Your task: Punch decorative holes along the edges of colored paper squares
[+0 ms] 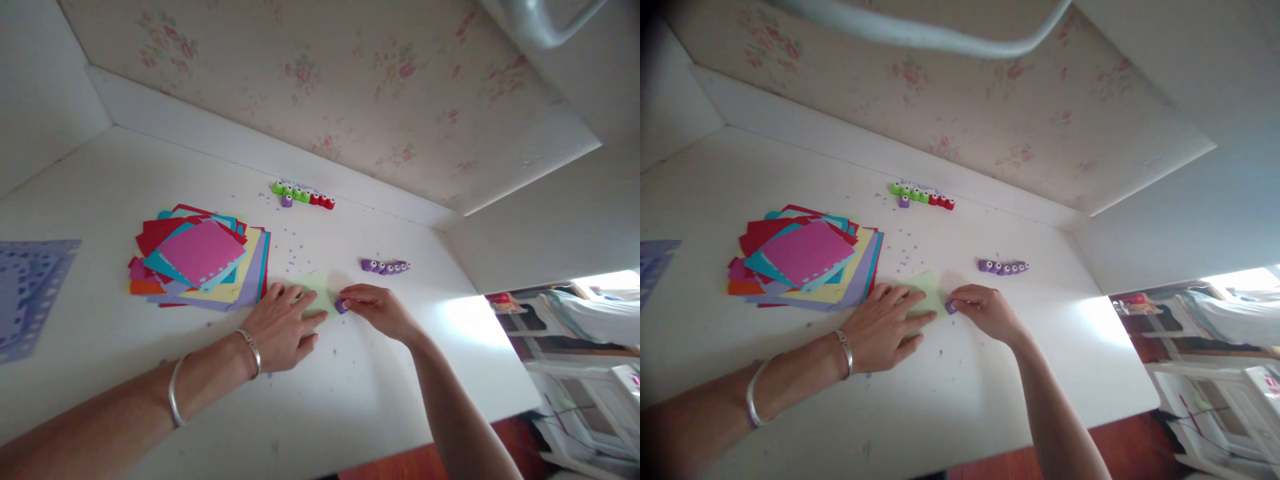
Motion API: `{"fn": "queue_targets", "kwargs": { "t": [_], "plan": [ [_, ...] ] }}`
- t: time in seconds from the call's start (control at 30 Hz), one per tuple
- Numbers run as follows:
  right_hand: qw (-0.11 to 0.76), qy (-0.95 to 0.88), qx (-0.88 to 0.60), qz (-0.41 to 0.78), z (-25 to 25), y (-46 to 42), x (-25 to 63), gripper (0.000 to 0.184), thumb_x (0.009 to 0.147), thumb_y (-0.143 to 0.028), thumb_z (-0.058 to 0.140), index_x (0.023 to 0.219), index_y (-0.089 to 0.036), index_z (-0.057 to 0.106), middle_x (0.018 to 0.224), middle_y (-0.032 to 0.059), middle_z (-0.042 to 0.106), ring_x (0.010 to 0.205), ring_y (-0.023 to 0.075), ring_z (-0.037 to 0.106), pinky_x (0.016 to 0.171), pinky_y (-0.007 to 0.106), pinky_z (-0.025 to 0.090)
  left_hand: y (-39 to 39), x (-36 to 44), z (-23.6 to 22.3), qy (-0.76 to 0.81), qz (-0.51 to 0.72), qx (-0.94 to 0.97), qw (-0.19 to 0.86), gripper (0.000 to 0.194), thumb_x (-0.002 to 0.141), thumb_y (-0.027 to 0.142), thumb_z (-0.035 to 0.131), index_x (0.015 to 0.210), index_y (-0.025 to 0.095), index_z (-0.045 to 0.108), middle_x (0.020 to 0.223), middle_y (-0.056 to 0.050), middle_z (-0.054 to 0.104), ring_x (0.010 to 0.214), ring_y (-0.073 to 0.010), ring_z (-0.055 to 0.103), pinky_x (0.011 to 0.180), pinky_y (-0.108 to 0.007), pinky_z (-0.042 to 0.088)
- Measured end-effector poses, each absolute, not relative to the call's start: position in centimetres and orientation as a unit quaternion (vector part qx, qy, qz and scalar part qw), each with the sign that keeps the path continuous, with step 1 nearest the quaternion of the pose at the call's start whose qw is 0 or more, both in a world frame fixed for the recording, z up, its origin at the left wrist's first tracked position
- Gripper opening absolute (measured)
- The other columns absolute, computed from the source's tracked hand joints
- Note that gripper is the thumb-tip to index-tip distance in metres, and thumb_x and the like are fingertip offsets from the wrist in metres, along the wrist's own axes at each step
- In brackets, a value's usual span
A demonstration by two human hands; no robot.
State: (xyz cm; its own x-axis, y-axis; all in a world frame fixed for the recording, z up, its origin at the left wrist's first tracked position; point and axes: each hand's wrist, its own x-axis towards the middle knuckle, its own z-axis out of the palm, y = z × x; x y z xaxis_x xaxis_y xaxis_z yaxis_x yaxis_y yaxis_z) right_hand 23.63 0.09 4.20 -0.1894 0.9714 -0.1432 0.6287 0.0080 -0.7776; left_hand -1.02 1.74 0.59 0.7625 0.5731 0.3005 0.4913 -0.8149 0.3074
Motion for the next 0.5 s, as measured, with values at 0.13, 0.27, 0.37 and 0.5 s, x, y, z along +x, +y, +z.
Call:
{"fn": "queue_targets", "kwargs": {
  "t": [0.13, 0.27, 0.37, 0.5],
  "plan": [
    [0.236, -0.664, -0.606, 0.369, 3.9, -0.2, 23.4, 0.019, 0.083, -0.035, 0.062, 0.095, -0.026, 0.075, 0.100, 0.0036, 0.072, 0.084, 0.0187, 0.068, 0.073, 0.031, 0.058, 1.5, -1.1, 0.6, 0.283, 0.185, 0.935, 0.106, 0.039, 0.087, 0.050, 0.047, 0.117, 0.031, 0.063, 0.118, -0.008, 0.058, 0.096, -0.0285, 0.050, 0.083, -0.046, 0.034],
    [0.243, -0.659, -0.622, 0.346, 3.6, 0.0, 22.9, 0.018, 0.082, -0.035, 0.063, 0.093, -0.027, 0.075, 0.099, 0.0030, 0.072, 0.089, 0.0196, 0.068, 0.076, 0.032, 0.057, 1.7, -1.2, 0.6, 0.275, 0.185, 0.936, 0.118, 0.038, 0.087, 0.050, 0.048, 0.117, 0.033, 0.063, 0.123, -0.007, 0.055, 0.111, -0.0326, 0.046, 0.092, -0.053, 0.031],
    [0.247, -0.655, -0.623, 0.349, 3.5, 0.2, 22.7, 0.018, 0.082, -0.035, 0.064, 0.093, -0.027, 0.075, 0.100, 0.0031, 0.072, 0.090, 0.0199, 0.067, 0.076, 0.032, 0.058, 1.7, -1.3, 0.3, 0.276, 0.199, 0.932, 0.126, 0.037, 0.085, 0.052, 0.051, 0.116, 0.034, 0.063, 0.129, -0.007, 0.052, 0.125, -0.0349, 0.037, 0.102, -0.058, 0.020],
    [0.246, -0.658, -0.617, 0.354, 3.6, 0.3, 22.5, 0.017, 0.081, -0.034, 0.064, 0.094, -0.027, 0.075, 0.100, 0.0034, 0.072, 0.091, 0.0199, 0.067, 0.077, 0.032, 0.058, 1.6, -1.3, 0.0, 0.278, 0.206, 0.928, 0.136, 0.039, 0.084, 0.053, 0.052, 0.117, 0.036, 0.062, 0.137, -0.006, 0.046, 0.130, -0.0349, 0.032, 0.105, -0.060, 0.014]
  ]
}}
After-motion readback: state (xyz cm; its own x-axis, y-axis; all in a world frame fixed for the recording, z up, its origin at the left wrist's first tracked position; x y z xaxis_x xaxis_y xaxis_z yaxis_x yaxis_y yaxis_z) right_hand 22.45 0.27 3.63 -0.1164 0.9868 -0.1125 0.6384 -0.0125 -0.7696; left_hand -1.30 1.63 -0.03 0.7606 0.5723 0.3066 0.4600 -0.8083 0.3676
